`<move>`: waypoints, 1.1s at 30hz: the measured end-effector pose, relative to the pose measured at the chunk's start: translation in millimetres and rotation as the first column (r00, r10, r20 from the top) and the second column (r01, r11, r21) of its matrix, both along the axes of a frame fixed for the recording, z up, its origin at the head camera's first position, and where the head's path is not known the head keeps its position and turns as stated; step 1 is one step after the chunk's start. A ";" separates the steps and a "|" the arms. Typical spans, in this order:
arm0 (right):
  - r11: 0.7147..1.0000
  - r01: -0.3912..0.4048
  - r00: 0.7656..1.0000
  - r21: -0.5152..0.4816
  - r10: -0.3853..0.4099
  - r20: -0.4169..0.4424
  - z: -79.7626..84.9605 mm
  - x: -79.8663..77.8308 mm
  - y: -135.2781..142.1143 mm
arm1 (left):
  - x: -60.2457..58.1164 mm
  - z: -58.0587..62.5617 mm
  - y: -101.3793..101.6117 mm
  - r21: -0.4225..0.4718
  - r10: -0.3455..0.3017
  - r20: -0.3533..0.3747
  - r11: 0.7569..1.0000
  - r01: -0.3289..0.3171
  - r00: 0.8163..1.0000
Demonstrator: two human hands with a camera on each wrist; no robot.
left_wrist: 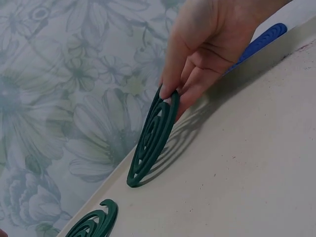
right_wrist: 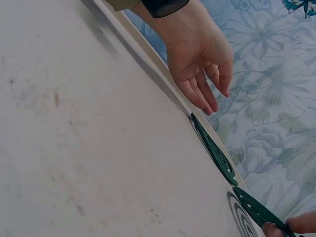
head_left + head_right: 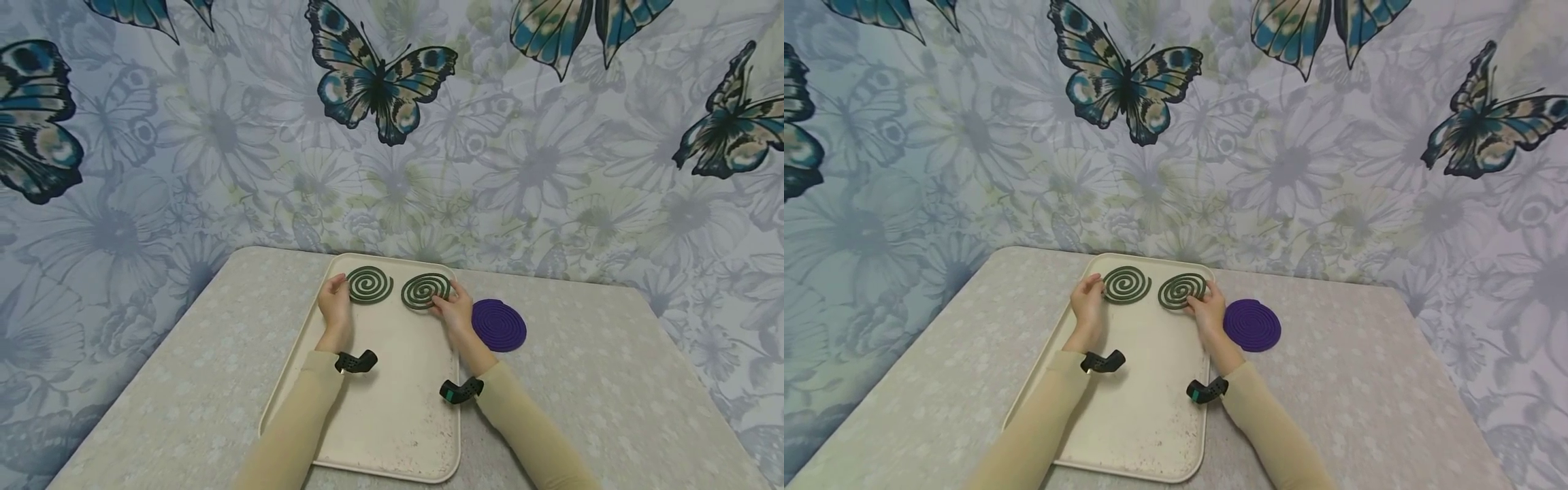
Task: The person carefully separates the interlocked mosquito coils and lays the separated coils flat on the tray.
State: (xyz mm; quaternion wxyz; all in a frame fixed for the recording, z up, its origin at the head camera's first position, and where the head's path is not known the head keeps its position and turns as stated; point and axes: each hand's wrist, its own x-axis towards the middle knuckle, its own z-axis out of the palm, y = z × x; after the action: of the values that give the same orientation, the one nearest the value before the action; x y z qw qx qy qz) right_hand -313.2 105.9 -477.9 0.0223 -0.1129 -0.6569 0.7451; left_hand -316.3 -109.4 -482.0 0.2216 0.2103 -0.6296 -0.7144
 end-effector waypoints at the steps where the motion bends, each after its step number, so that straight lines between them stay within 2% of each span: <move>1: 1.000 -0.004 1.000 0.012 0.004 0.007 -0.1 0.1 1.6 | -0.4 -0.7 1.5 -0.003 0.001 -0.005 1.000 -0.001 1.000; 6: 0.994 -0.096 0.995 0.059 0.096 0.002 1.3 0.2 12.3 | 2.3 2.1 12.7 0.009 -0.027 -0.023 1.000 0.027 0.999; 10: 0.972 -0.187 0.982 0.142 0.187 0.016 5.0 2.1 21.1 | 6.7 6.1 25.0 -0.001 -0.073 -0.042 0.997 0.073 0.996; 13: 0.956 -0.236 0.972 0.173 0.235 0.027 9.1 4.4 26.7 | 8.7 5.6 36.2 -0.068 -0.113 -0.054 0.992 0.109 0.992; 18: 0.960 -0.239 0.971 0.149 0.240 0.008 15.8 11.7 39.9 | 16.5 5.3 63.4 -0.151 -0.224 -0.059 0.965 0.213 0.973; 21: 0.959 -0.232 0.972 0.162 0.234 0.005 18.4 14.7 53.0 | 24.5 6.5 82.2 -0.170 -0.306 -0.050 0.941 0.294 0.951; 23: 0.953 -0.229 0.973 0.200 0.233 0.008 19.8 17.1 63.4 | 34.6 16.0 94.2 -0.173 -0.362 -0.043 0.921 0.350 0.931; 25: 0.943 -0.232 0.971 0.238 0.238 0.002 23.4 21.5 74.4 | 39.4 17.0 106.9 -0.202 -0.408 -0.041 0.898 0.392 0.912; 28: 0.941 -0.214 0.975 0.262 0.224 -0.008 31.2 31.4 89.5 | 46.3 19.3 125.6 -0.217 -0.486 -0.044 0.858 0.466 0.873; 29: 0.942 -0.203 0.977 0.267 0.214 -0.013 33.3 34.3 94.3 | 45.3 15.2 132.4 -0.225 -0.502 -0.048 0.848 0.480 0.864; 31: 0.941 -0.176 0.982 0.290 0.189 -0.020 30.9 36.0 104.8 | 47.4 13.7 143.4 -0.233 -0.543 -0.036 0.821 0.521 0.839; 33: 0.941 -0.137 0.987 0.310 0.156 -0.037 21.5 34.5 115.5 | 50.3 14.4 154.0 -0.222 -0.582 -0.003 0.793 0.567 0.813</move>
State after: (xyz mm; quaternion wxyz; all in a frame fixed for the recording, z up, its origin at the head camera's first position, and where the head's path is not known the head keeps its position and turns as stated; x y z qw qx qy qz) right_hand -278.7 221.3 -456.4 0.0042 -0.0359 -0.7703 0.6367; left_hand -266.1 44.6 -467.6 0.0374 -0.0412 -0.7271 -0.6842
